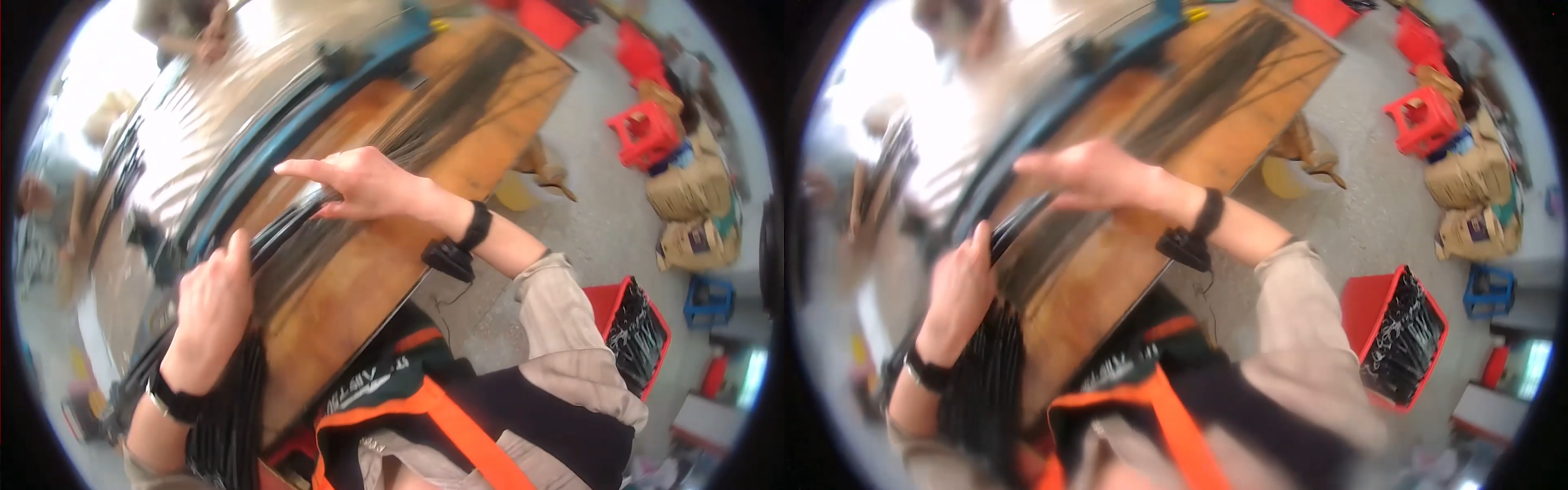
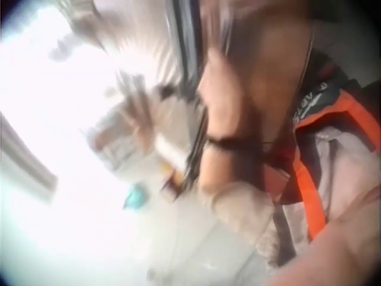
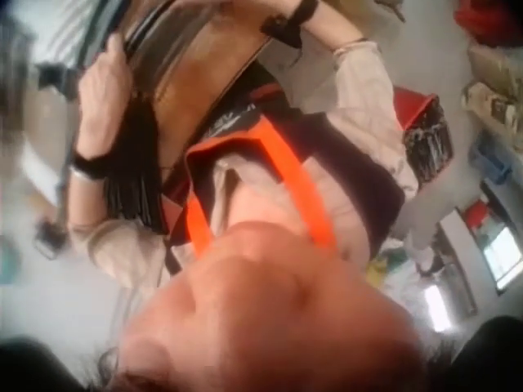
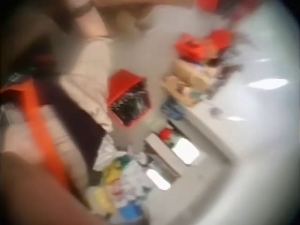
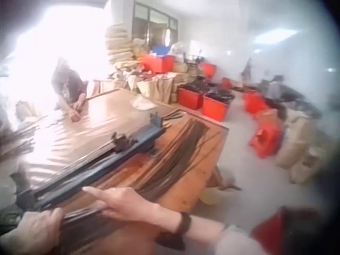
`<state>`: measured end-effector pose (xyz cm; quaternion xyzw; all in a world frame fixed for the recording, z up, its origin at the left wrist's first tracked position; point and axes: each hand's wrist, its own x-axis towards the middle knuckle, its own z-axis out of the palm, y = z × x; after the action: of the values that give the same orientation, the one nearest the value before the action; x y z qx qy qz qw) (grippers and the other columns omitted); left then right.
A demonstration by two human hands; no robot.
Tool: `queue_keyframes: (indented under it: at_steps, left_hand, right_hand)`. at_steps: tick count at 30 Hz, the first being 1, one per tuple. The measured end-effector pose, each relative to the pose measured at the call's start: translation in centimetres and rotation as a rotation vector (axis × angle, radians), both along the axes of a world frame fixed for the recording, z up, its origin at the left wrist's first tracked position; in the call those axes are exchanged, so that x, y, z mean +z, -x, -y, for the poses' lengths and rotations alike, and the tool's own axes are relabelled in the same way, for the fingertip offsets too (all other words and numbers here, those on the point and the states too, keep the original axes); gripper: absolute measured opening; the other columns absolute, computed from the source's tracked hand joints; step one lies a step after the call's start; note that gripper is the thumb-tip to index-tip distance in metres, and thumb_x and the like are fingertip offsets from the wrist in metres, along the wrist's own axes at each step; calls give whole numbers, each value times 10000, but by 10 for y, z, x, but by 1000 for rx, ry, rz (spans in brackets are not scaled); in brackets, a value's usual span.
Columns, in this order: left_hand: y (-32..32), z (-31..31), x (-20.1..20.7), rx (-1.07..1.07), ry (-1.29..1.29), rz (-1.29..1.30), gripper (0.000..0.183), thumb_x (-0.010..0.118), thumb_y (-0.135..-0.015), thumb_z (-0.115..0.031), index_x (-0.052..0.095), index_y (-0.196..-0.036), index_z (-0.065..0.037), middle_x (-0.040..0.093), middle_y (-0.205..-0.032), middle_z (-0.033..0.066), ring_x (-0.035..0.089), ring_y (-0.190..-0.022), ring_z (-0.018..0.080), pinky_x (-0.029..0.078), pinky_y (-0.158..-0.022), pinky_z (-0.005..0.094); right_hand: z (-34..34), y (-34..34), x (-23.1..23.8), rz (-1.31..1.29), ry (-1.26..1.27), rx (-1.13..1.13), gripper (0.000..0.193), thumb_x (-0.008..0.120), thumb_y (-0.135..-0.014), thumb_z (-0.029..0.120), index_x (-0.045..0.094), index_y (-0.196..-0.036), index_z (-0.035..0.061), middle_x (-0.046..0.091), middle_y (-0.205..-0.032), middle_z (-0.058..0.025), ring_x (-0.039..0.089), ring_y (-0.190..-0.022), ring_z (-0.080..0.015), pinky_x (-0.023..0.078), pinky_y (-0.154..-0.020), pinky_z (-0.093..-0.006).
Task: Using a manual sliding cutter machine to cut bundles of black cables to a specific length.
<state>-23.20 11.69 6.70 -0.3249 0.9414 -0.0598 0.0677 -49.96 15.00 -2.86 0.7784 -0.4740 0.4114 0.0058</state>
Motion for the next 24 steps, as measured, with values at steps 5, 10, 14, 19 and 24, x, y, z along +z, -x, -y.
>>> queue_keyframes:
  at_steps: [5, 10, 14, 19, 24]
  left_hand:
    - [18, 38, 7, 41, 26, 44, 179, 572, -864, -38, 491, -1021, -10, 658, -784, 200, 680, -741, 394, 550, -642, 464]
    - [39, 49, 9, -26, 22, 21, 164, 562, -879, -43, 488, -1021, -7, 662, -757, 201, 686, -723, 393, 556, -628, 466]
    - [48, 52, 2, -47, 3, 9, 153, 557, -883, -47, 488, -1013, -7, 658, -731, 200, 685, -694, 395, 557, -604, 460]
    - [43, 54, 9, -4, -8, 50, 147, 560, -875, -41, 491, -1001, -8, 657, -736, 207, 684, -681, 388, 557, -596, 457]
    - [30, 37, 14, -16, -8, 46, 160, 571, -862, -34, 491, -998, -12, 656, -736, 208, 683, -674, 385, 557, -597, 453]
  right_hand:
    - [20, 79, -27, -182, -205, -297, 402, 758, -779, 218, 665, -1169, 185, 711, -830, -88, 700, -774, -287, 564, -646, -383]
    - [25, 122, -30, -120, -147, -323, 305, 756, -784, 227, 721, -1084, 182, 719, -845, -76, 705, -761, -273, 573, -658, -366]
    - [42, 129, -21, -122, 40, -241, 275, 752, -803, 242, 723, -1070, 182, 719, -817, -81, 706, -716, -263, 573, -629, -360]
    - [45, 91, -12, -59, 116, -256, 267, 737, -840, 262, 717, -1093, 178, 714, -791, -108, 708, -686, -259, 567, -597, -349]
    - [57, 82, -22, 14, 96, -222, 249, 728, -850, 242, 716, -1088, 171, 709, -784, -127, 707, -681, -248, 560, -591, -343]
